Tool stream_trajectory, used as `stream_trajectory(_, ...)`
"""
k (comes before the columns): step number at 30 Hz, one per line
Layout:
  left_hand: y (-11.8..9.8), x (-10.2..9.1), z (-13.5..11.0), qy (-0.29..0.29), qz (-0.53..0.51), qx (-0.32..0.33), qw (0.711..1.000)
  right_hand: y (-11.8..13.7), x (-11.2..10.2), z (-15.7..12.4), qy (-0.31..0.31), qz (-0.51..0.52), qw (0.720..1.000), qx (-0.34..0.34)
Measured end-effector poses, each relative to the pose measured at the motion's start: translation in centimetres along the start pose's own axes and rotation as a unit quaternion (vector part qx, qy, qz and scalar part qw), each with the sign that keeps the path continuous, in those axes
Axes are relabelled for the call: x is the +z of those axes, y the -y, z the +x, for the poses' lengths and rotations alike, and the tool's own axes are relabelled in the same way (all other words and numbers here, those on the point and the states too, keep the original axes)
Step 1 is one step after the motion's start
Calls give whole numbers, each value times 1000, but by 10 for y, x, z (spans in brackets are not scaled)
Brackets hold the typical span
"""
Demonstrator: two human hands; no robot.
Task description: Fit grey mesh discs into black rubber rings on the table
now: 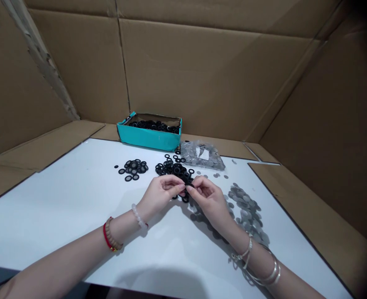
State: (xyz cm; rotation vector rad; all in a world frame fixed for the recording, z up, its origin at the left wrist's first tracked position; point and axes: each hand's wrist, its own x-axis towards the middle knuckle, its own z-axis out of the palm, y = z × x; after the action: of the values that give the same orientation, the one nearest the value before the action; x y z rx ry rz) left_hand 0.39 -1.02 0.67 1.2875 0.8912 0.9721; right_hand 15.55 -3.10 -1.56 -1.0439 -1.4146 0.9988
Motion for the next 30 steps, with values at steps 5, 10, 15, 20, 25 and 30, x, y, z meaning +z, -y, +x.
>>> stream_trajectory(5,-3,0,-2,13,6,-13,1000,4,-2,1,19,-2,1000,17)
stream_trajectory(10,-1,-4,0,27,-16,-31,999,3,-9,7,45,-13,998,32)
stream_trajectory(15,4,-4,1,58,-71,-51,994,-1,-13,9,55,47,995,69)
stream_trajectory(20,5,-3,-4,107,-140,-83,981,-3,-10,8,94,207,963,141)
stream_trajectory(25,6,-4,-4,146,-151,-75,975,-4,-10,7,120,269,942,163)
stream_trajectory(30,9,-6,1,101,-138,-60,983,-2,-11,6,105,203,964,133)
